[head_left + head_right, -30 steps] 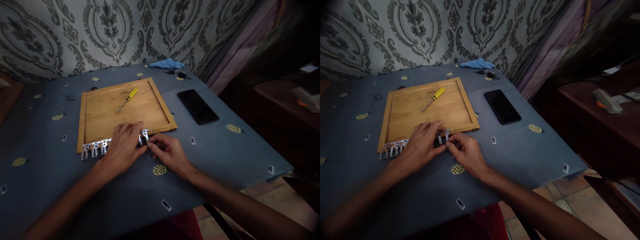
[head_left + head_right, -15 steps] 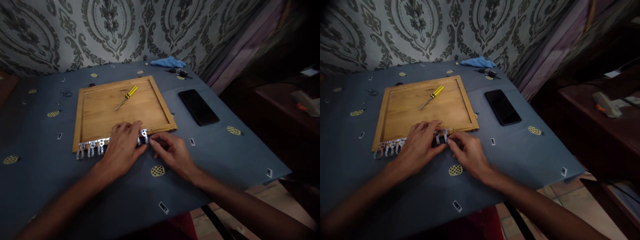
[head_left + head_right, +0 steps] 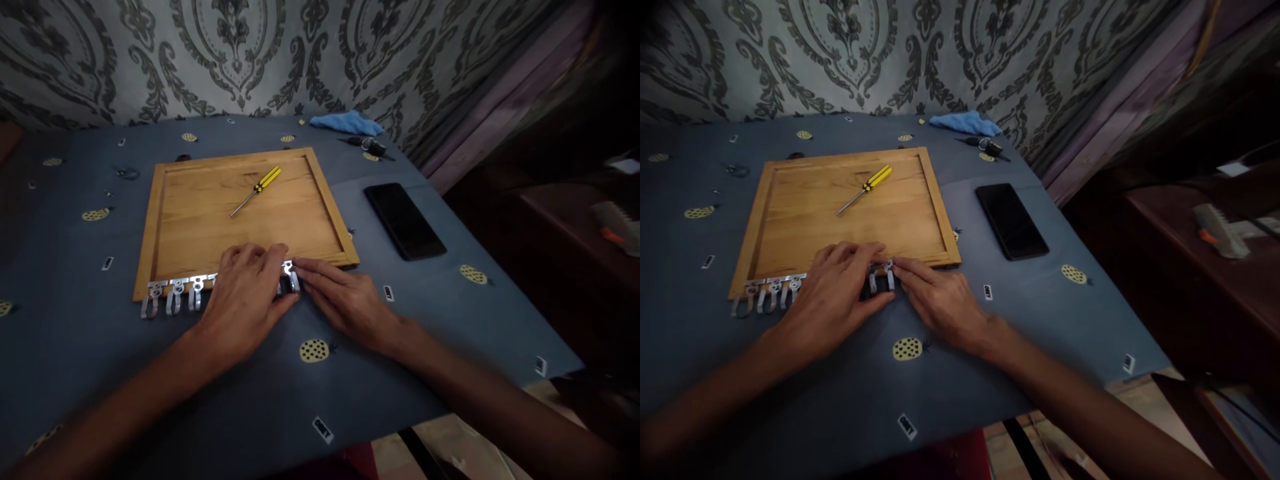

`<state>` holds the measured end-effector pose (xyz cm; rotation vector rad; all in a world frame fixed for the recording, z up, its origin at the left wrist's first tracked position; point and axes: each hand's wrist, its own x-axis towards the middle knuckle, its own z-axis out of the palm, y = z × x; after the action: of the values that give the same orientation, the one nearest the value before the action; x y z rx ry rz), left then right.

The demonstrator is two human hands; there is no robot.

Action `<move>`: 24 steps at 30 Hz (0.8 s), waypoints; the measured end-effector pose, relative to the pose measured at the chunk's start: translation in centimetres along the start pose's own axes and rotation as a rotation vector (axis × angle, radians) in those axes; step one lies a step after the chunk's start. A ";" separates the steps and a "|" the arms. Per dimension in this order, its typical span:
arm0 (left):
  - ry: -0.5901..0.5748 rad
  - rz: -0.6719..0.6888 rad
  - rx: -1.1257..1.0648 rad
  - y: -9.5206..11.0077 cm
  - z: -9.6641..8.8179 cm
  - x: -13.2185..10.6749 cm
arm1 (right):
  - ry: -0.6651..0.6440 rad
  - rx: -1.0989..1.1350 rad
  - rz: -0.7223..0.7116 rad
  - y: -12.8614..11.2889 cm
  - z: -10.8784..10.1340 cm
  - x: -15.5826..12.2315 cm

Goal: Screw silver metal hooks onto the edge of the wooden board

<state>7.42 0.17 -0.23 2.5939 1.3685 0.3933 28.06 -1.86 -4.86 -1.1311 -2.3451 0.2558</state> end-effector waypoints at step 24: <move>0.047 -0.006 -0.100 0.1 0.5 -0.1 | 0.039 0.012 -0.027 -0.2 -0.4 -0.2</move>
<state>7.58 -0.02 -0.70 2.5146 1.3354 0.5116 28.26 -2.19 -4.58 -1.0878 -2.3201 0.2358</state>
